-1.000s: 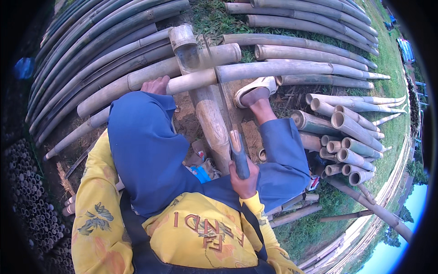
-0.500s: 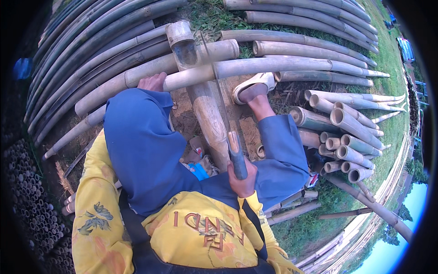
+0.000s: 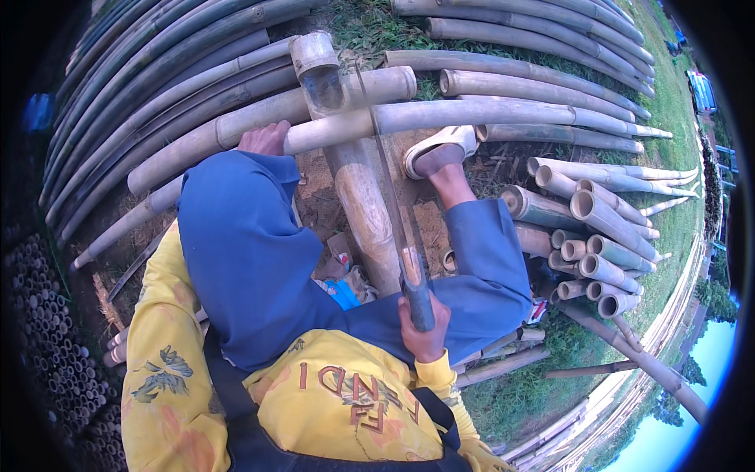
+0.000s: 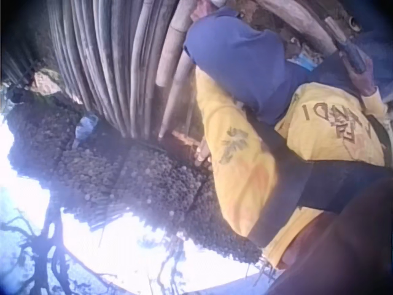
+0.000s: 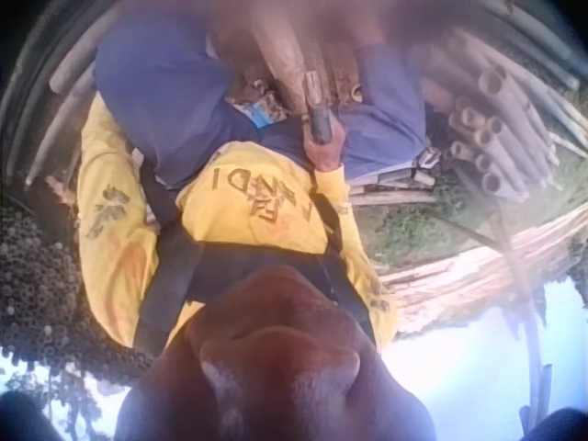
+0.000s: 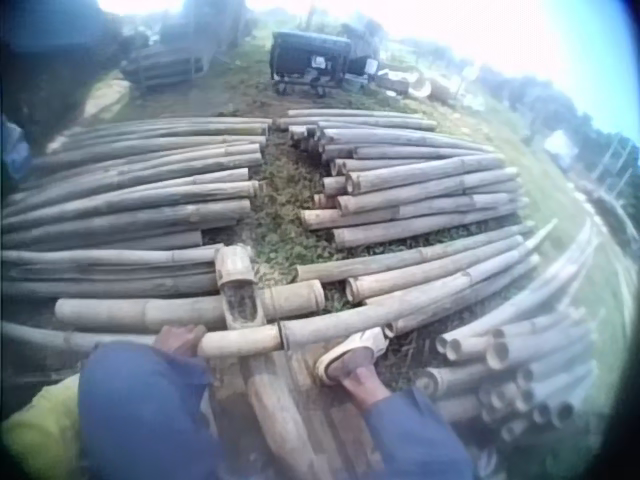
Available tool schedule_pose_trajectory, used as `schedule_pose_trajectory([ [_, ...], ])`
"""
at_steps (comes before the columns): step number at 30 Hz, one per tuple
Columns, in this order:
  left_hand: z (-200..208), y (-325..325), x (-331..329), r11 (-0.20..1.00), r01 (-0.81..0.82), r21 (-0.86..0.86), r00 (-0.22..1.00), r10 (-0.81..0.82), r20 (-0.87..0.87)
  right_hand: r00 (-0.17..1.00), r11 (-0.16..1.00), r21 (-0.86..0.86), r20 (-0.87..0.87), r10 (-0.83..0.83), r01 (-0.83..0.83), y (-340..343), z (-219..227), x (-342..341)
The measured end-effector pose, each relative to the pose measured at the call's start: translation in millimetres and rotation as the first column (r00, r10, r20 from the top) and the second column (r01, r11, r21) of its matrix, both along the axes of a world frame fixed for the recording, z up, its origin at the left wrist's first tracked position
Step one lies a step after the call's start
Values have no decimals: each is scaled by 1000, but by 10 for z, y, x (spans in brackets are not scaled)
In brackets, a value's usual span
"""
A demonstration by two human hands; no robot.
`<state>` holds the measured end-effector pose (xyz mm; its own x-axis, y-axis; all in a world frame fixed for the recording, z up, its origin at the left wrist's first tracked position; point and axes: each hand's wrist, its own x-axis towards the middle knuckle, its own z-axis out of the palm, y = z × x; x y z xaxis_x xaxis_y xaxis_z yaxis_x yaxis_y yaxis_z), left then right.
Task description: The person sits on the ground and repeatedly cuts bamboo poles using a machete. They position each pole on a wooden support, strike it with the machete, and then move the cut pieces aside.
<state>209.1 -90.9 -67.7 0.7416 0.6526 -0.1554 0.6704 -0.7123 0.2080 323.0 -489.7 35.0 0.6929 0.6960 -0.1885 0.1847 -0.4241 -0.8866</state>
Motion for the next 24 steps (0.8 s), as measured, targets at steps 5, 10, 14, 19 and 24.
schedule_pose_trajectory([
  [5, -69, 44, 19, 1000, 13, 10, 998, -14, 57, 994, 999, -5, 99, 43, -43, 313, -329, 217],
  [10, -10, 25, 125, 1000, 30, 10, 1000, -30, 10, 992, 983, 175, 126, 29, -51, 951, -739, 526],
  [14, -127, 20, -20, 999, 6, 40, 997, -9, 77, 998, 997, 75, 59, 22, -26, 177, -180, 108],
  [19, -58, 42, 20, 1000, 7, -15, 1000, -7, 12, 998, 999, 39, 62, -11, 9, 277, -267, 170],
  [24, -68, 36, 15, 1000, 14, 2, 999, -14, 35, 991, 987, 156, 133, 20, -41, 1172, -887, 596],
])
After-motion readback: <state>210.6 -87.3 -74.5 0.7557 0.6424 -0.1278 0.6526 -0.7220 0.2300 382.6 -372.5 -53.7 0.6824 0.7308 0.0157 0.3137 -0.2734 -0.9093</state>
